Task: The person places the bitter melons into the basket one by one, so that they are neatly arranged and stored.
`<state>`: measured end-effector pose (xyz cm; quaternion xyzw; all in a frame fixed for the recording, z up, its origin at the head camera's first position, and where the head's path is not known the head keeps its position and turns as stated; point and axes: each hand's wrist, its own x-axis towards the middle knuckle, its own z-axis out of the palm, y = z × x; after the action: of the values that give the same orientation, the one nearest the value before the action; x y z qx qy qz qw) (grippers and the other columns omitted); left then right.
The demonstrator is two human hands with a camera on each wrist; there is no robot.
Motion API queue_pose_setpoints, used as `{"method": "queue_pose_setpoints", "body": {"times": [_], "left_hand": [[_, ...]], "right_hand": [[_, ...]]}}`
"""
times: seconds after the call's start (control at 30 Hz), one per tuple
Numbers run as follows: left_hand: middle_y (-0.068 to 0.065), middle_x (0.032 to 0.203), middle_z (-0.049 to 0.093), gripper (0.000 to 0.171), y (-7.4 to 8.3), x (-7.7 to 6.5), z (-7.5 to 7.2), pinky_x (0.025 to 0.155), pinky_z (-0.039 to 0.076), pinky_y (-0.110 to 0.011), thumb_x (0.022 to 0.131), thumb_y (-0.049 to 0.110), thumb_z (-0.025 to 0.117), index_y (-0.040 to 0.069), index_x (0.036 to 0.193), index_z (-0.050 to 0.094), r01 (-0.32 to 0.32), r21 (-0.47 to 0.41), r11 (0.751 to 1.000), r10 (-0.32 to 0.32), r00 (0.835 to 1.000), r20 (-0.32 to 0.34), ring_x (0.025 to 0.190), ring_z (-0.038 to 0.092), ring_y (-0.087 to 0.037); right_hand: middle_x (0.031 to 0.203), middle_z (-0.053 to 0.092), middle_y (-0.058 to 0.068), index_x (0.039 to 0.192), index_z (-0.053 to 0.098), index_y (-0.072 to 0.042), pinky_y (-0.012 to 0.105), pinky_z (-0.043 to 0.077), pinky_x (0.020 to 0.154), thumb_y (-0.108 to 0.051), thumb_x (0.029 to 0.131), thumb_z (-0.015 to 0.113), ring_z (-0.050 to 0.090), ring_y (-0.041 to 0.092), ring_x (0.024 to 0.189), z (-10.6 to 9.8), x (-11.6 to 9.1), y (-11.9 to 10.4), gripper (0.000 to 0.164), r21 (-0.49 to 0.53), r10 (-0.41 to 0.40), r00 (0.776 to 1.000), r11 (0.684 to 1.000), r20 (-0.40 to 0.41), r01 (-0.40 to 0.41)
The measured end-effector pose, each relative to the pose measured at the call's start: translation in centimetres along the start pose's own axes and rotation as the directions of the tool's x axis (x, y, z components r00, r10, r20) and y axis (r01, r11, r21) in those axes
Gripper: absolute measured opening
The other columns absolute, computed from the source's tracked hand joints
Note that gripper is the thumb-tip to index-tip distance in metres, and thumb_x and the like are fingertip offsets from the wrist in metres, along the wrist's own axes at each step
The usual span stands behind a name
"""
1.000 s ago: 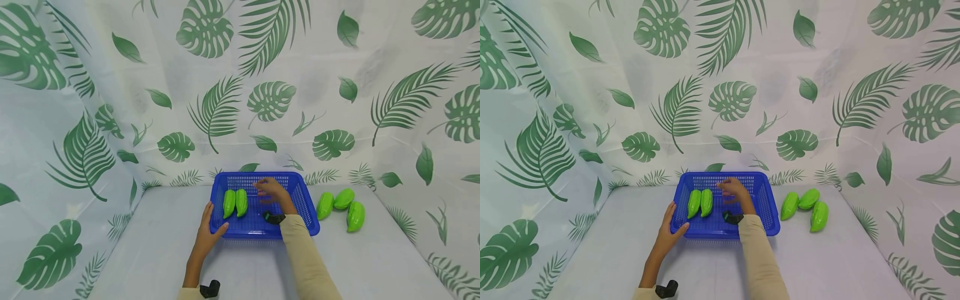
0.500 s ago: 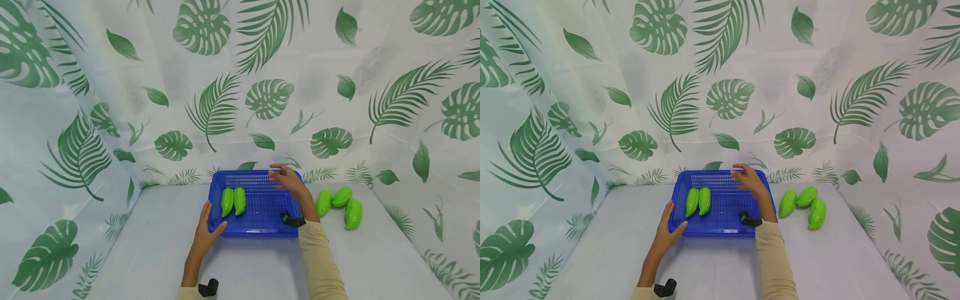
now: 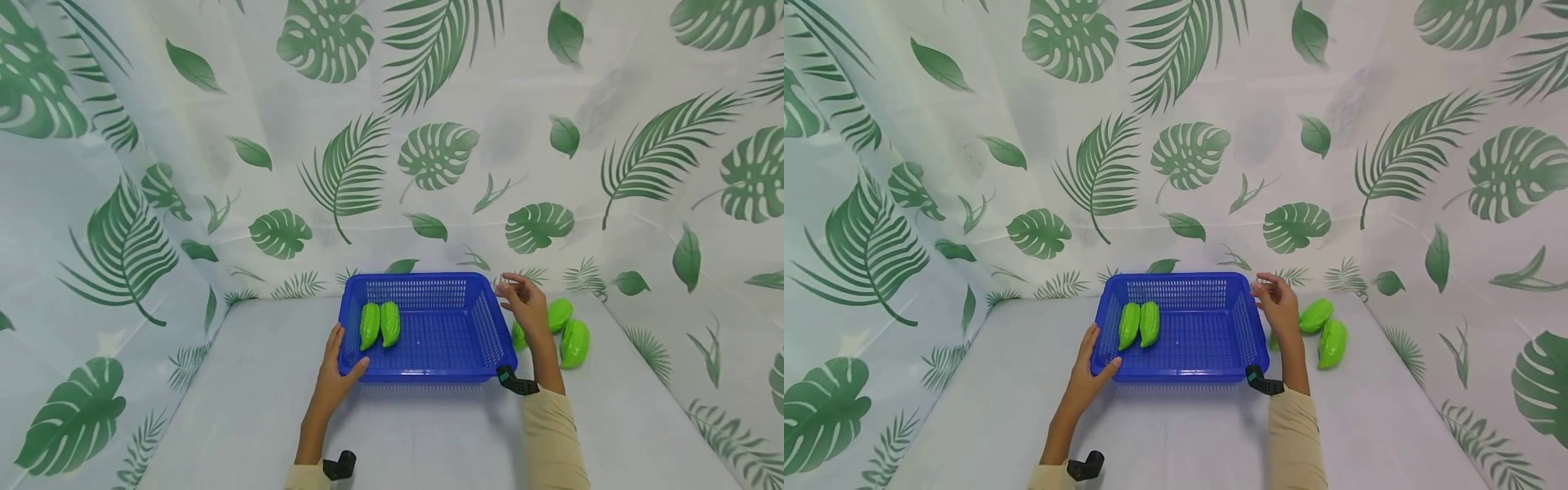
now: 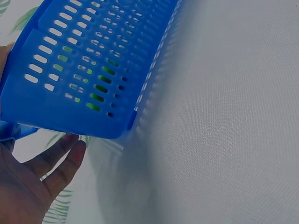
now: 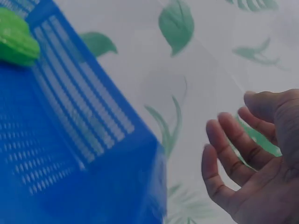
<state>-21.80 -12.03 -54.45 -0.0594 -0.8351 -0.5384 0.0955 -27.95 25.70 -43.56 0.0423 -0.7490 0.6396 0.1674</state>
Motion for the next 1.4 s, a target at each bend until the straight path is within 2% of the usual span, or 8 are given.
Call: {"method": "queue_pose_setpoints", "body": {"times": [0.1,0.2,0.33,0.47,0.6,0.8,1.1,1.4], "left_hand": [[-0.002,0.166,0.011,0.088,0.2,0.0,0.0,0.118,0.018,-0.059,0.089,0.044,0.067,0.014,0.157,0.019,0.000,0.005,1.000,0.000,1.000,-0.003,0.152,0.012,-0.032],[-0.003,0.166,0.011,0.088,0.1,0.0,0.0,0.118,0.018,-0.059,0.089,0.044,0.067,0.015,0.157,0.019,0.005,0.011,1.000,-0.005,1.000,-0.001,0.152,0.012,-0.033],[-0.004,0.165,0.012,0.088,0.0,-0.1,0.1,0.118,0.018,-0.060,0.089,0.044,0.067,0.015,0.157,0.019,0.004,0.016,1.000,-0.004,1.000,-0.005,0.152,0.012,-0.034],[-0.002,0.166,0.011,0.088,0.0,0.1,0.1,0.118,0.019,-0.060,0.089,0.045,0.067,0.017,0.157,0.018,-0.001,0.022,1.000,0.001,1.000,-0.008,0.152,0.012,-0.033],[-0.003,0.166,0.011,0.088,0.0,0.1,-0.1,0.118,0.019,-0.059,0.089,0.045,0.067,0.016,0.157,0.019,-0.001,0.024,1.000,0.002,1.000,-0.013,0.152,0.012,-0.034],[-0.005,0.165,0.014,0.088,-0.1,0.0,0.0,0.117,0.019,-0.060,0.089,0.042,0.068,0.013,0.157,0.021,-0.009,0.014,1.000,0.009,1.000,-0.019,0.152,0.013,-0.035],[-0.001,0.165,0.012,0.089,-0.1,0.0,0.0,0.118,0.020,-0.058,0.088,0.046,0.068,0.017,0.157,0.020,-0.002,0.018,1.000,0.002,1.000,-0.013,0.152,0.013,-0.031],[-0.002,0.166,0.012,0.089,-0.1,0.1,0.0,0.118,0.020,-0.058,0.089,0.047,0.067,0.018,0.157,0.019,0.010,0.022,1.000,-0.010,1.000,-0.004,0.152,0.013,-0.032]], "right_hand": [[0.089,0.067,-0.008,0.129,0.054,0.008,0.015,0.056,0.068,-0.011,0.097,0.060,0.068,-0.001,0.080,-2.1,0.0,1.9,0.038,0.019,0.042,0.988,0.999,-0.150,-0.040],[0.085,0.064,-0.016,0.128,0.057,0.001,0.012,0.053,0.064,-0.016,0.096,0.061,0.065,-0.005,0.076,-4.1,-0.3,4.1,0.036,-0.029,0.090,0.952,0.994,-0.293,-0.103],[0.082,0.059,-0.022,0.125,0.061,-0.005,0.011,0.047,0.067,-0.021,0.095,0.063,0.057,-0.006,0.079,-6.3,-1.7,6.1,0.034,-0.130,0.068,0.874,0.980,-0.481,-0.148],[0.104,0.062,-0.005,0.134,0.055,-0.007,0.027,0.042,0.091,-0.024,0.092,0.065,0.054,0.013,0.107,-7.7,-3.3,7.5,0.046,-0.210,0.042,0.793,0.955,-0.608,-0.211],[0.144,0.037,0.021,0.151,0.029,-0.011,0.053,0.027,0.112,-0.027,0.089,0.069,0.032,0.034,0.136,-8.2,-4.8,8.9,0.075,-0.234,0.091,0.766,0.923,-0.636,-0.304],[0.153,0.015,0.025,0.157,0.005,-0.016,0.062,0.022,0.113,-0.032,0.082,0.077,0.022,0.044,0.141,-8.0,-6.4,11.3,0.105,-0.247,0.168,0.742,0.876,-0.649,-0.414],[0.150,0.022,0.031,0.155,0.013,-0.006,0.063,-0.005,0.118,-0.028,0.083,0.074,0.018,0.045,0.144,-6.2,-6.4,13.5,0.097,-0.323,0.127,0.708,0.825,-0.694,-0.464],[0.144,0.036,0.028,0.151,0.026,-0.007,0.057,0.003,0.119,-0.027,0.084,0.073,0.030,0.042,0.138,-5.3,-5.8,15.2,0.084,-0.368,0.059,0.665,0.795,-0.744,-0.482]]}}
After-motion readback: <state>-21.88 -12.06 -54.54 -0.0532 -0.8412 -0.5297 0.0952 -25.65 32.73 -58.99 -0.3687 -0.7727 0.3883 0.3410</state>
